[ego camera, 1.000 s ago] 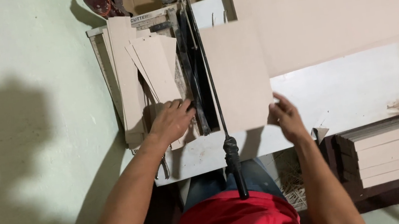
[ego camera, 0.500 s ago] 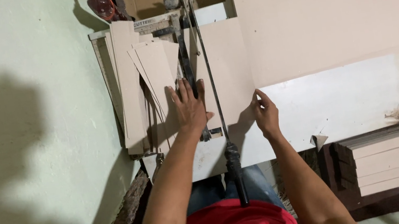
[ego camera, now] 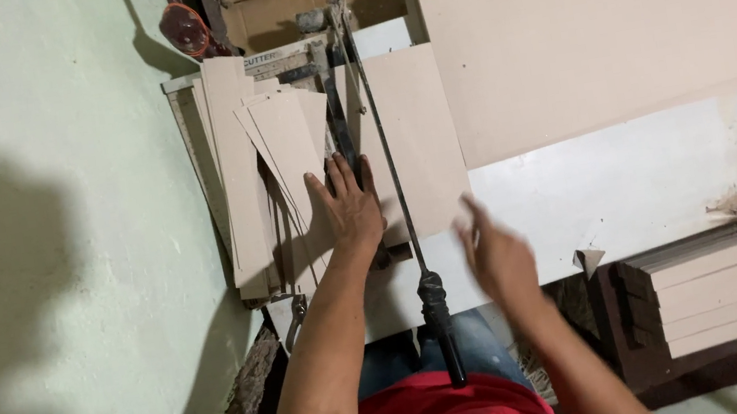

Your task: The person uses a manual paper cutter to slice large sheets of beige paper into smaller rectangular pieces. They align the paper against the cutter's guide, pull down the lever to cut, and then stack the resulting pieces on a nearby table.

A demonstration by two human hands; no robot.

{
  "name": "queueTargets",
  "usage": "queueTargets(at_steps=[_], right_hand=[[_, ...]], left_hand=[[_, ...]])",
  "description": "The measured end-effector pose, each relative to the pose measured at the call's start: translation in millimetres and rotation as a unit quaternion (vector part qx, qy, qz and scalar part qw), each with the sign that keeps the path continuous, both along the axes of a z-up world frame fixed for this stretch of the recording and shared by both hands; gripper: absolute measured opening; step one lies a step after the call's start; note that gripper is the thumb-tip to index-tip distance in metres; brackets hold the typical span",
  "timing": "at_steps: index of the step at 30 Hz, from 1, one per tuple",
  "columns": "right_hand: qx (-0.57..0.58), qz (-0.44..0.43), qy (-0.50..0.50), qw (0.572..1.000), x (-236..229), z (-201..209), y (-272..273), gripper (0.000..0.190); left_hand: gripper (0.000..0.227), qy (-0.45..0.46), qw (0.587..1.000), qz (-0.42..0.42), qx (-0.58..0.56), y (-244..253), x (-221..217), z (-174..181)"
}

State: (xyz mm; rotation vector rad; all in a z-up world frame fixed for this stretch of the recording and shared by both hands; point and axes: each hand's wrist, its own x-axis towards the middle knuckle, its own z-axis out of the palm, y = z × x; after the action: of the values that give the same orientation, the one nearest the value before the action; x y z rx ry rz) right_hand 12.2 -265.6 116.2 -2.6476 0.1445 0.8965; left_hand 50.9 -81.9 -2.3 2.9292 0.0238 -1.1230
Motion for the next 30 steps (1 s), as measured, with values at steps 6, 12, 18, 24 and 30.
queueTargets(at_steps=[6,12,18,24,30], right_hand=[[-0.012,0.102,0.19,0.976,-64.8,25.2,40.8,0.122],[0.015,0.022,0.071,0.997,-131.7,-133.2,20.0,0.073],[0.054,0.014,0.119,0.991,-117.7,-91.6,21.4,0.081],[0.142,-0.034,0.213,0.966,-37.9,65.6,25.0,0.094],[-0.017,-0.065,-0.096,0.993,-14.4,-114.2,-26.6,0.037]], left_hand=[[0.122,-0.069,0.997,-0.013,-0.011,2.5,-8.1,-38.0],[0.109,-0.018,0.999,0.012,-0.033,0.3,-0.8,-18.2],[0.113,-0.002,0.998,0.029,-0.059,3.8,-5.3,-23.1],[0.062,-0.024,0.976,-0.216,-0.025,-5.1,0.5,21.9],[0.026,-0.23,0.892,-0.34,-0.19,10.8,-56.5,-41.2]])
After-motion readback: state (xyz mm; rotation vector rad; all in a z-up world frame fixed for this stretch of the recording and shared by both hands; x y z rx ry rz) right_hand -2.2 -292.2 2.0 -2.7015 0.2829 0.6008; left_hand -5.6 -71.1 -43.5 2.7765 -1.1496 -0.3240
